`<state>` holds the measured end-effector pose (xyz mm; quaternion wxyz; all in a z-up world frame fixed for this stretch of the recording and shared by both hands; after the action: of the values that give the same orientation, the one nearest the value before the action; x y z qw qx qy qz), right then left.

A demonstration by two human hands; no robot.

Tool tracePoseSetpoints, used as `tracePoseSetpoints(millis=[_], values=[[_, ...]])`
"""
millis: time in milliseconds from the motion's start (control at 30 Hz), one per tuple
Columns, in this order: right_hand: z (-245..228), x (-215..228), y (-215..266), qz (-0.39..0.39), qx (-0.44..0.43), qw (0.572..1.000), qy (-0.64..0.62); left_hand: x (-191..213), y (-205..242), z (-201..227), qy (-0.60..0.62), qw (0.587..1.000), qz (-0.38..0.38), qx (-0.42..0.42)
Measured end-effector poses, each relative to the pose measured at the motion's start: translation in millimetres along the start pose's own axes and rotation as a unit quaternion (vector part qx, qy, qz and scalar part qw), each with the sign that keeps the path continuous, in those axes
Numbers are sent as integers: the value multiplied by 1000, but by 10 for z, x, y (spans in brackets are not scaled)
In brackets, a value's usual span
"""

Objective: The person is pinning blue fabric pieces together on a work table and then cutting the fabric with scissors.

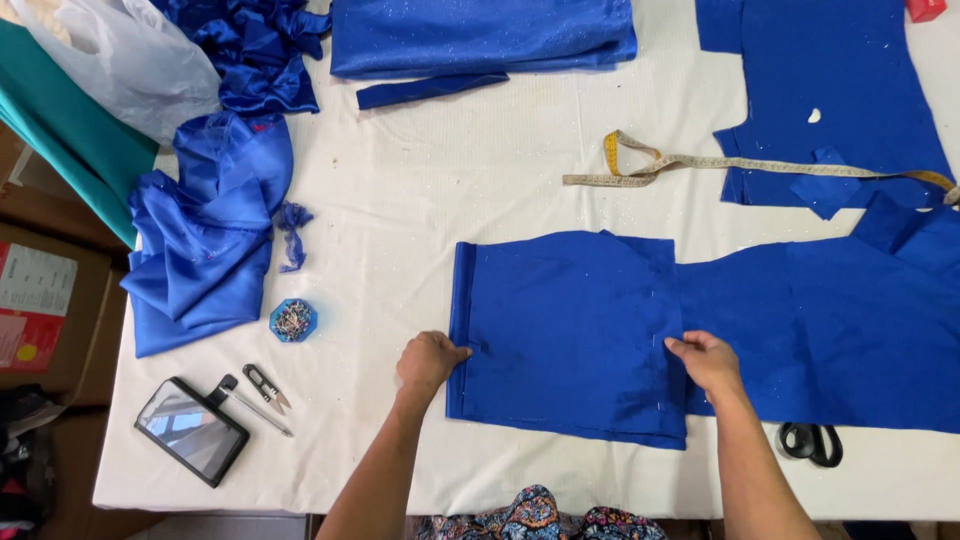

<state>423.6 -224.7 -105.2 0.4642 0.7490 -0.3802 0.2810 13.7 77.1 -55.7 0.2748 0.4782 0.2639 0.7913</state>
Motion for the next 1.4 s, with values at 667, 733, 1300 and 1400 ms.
tracePoseSetpoints(millis=[667, 733, 1300, 1400], values=[[-534, 11, 307, 9, 1, 996, -89, 229, 13, 87, 72, 996, 51, -13], [-547, 5, 305, 8, 3, 996, -94, 236, -7, 78, 69, 996, 51, -14], [-688, -162, 248, -2, 29, 994, -107, 305, -43, -29, 83, 996, 41, 7], [-748, -173, 275, 0, 35, 994, -105, 325, -18, -31, 104, 994, 35, 6]])
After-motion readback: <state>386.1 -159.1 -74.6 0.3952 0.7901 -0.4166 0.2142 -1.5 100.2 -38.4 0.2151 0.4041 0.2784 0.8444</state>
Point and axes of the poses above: each hand's wrist, its own y-axis away from the middle knuckle, its own x-axis out of the back of the hand, z = x × y, the point moved 9 cm from there along -y, towards the middle knuckle, and after that the axes turned 7 degrees about y, right-handed, at the moved point
